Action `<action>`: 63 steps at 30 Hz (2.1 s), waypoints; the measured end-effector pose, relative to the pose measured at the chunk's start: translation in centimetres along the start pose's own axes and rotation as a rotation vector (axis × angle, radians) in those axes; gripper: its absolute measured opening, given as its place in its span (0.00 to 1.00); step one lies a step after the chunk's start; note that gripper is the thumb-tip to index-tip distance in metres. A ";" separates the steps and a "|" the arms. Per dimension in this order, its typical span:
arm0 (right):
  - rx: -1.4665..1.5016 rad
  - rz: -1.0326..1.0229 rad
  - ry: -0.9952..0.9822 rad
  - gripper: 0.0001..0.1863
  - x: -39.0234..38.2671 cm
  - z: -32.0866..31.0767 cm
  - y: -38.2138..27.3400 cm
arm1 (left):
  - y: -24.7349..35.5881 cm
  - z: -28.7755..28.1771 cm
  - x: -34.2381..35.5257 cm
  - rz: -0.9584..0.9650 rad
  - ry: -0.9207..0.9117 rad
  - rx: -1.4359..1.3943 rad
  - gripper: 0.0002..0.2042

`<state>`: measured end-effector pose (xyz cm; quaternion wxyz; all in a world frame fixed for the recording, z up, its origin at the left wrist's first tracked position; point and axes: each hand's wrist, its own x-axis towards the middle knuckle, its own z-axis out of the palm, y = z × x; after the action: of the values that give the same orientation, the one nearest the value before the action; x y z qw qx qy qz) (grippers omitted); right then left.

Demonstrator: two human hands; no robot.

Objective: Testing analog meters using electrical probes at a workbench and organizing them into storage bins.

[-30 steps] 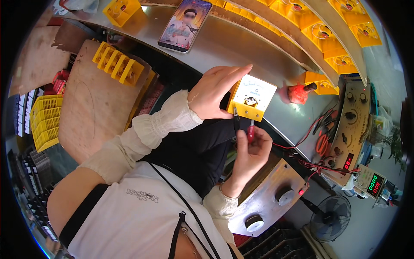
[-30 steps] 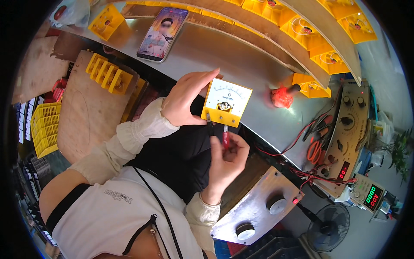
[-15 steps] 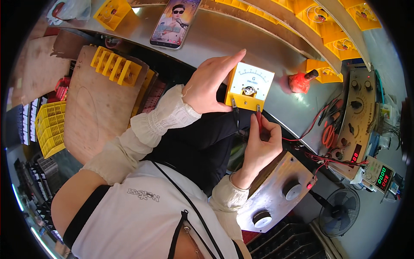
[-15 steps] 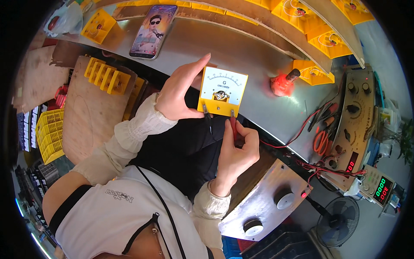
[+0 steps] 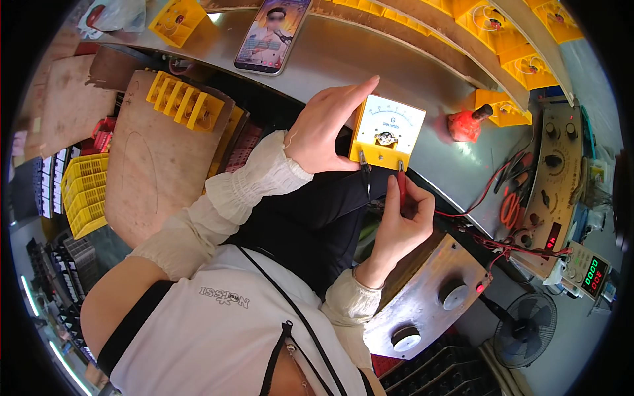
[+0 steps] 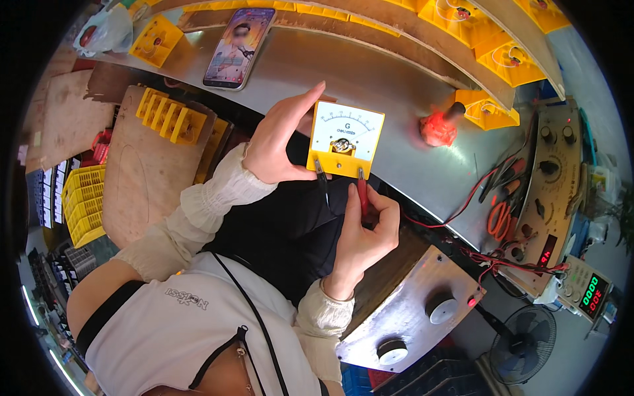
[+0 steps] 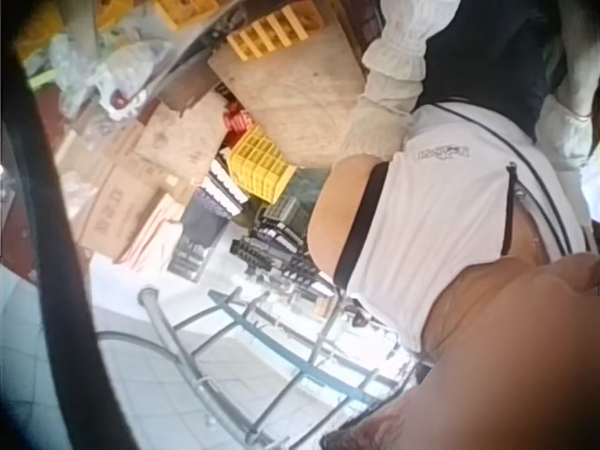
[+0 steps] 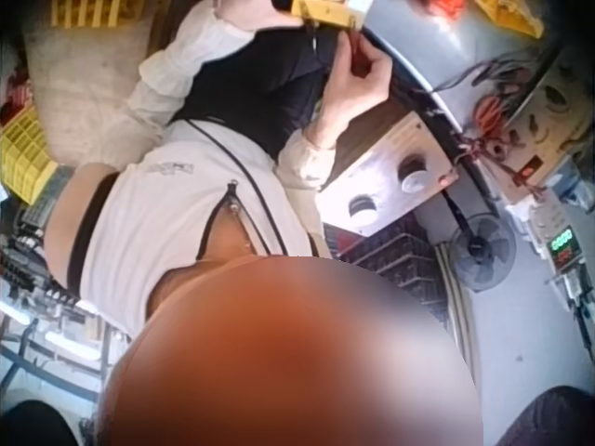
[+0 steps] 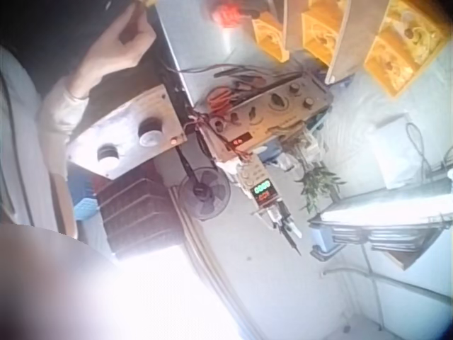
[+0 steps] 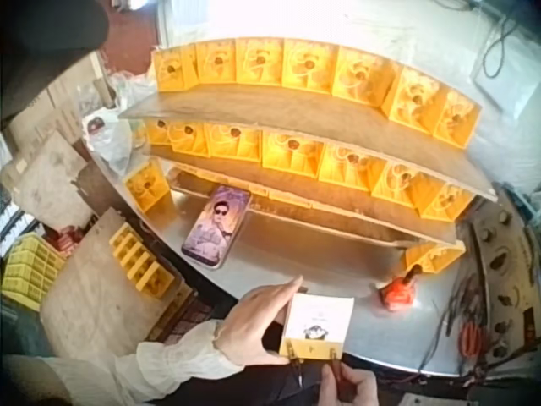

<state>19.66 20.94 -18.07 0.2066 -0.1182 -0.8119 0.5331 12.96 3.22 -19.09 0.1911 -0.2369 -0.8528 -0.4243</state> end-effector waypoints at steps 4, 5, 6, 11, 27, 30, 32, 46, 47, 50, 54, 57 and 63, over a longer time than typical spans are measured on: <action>-0.028 0.035 -0.001 0.08 -0.1 -0.1 0.0 | 0.0 -0.1 0.0 -0.027 -0.016 0.001 0.59; -0.021 0.030 -0.006 0.08 -0.1 0.0 0.1 | 0.0 -0.1 0.0 0.001 0.008 0.003 0.59; -0.013 0.041 0.003 0.08 -0.1 0.0 0.1 | -0.1 -0.1 0.0 -0.025 -0.019 -0.050 0.59; -0.109 -0.053 -0.088 0.07 0.1 -1.3 -0.2 | -0.6 0.3 -0.2 0.018 0.006 -0.032 0.53; -0.043 -0.173 -0.347 0.08 -5.3 2.1 -1.9 | -5.2 -14.6 -9.5 -0.405 1.003 0.310 0.41; -0.188 -0.130 -0.311 0.09 -4.1 0.8 -0.5 | -12.2 -23.7 -12.3 -0.562 1.230 -0.040 0.28; -0.258 -0.060 -0.325 0.09 -3.5 0.1 -0.1 | -16.1 -27.5 -14.9 -1.110 1.106 0.210 0.19; -0.199 -0.234 -0.382 0.08 -3.9 0.4 -0.2 | -15.6 -26.6 -15.6 -1.501 0.888 0.000 0.23; -0.196 -0.238 -0.381 0.08 -3.9 0.4 0.0 | -15.5 -27.4 -14.8 -1.447 0.753 0.311 0.23; -0.193 -0.242 -0.385 0.08 -3.9 0.3 0.4 | -14.6 -30.2 -9.7 -0.968 1.102 0.677 0.26; -0.177 -0.287 -0.418 0.08 -3.2 -0.9 0.9 | -10.4 -33.5 4.3 -0.215 1.086 0.790 0.24; -0.169 -0.308 -0.427 0.09 -3.0 -1.6 1.5 | -5.2 -33.3 12.8 0.038 0.683 0.694 0.26; -0.193 -0.269 -0.298 0.09 -3.2 -3.5 4.9 | -5.9 -29.6 15.8 -0.021 0.201 0.917 0.27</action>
<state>23.95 24.49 -21.97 0.1414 0.0521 -0.8890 0.4323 0.42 -20.18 2.35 0.3534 -0.0771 -0.9319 -0.0264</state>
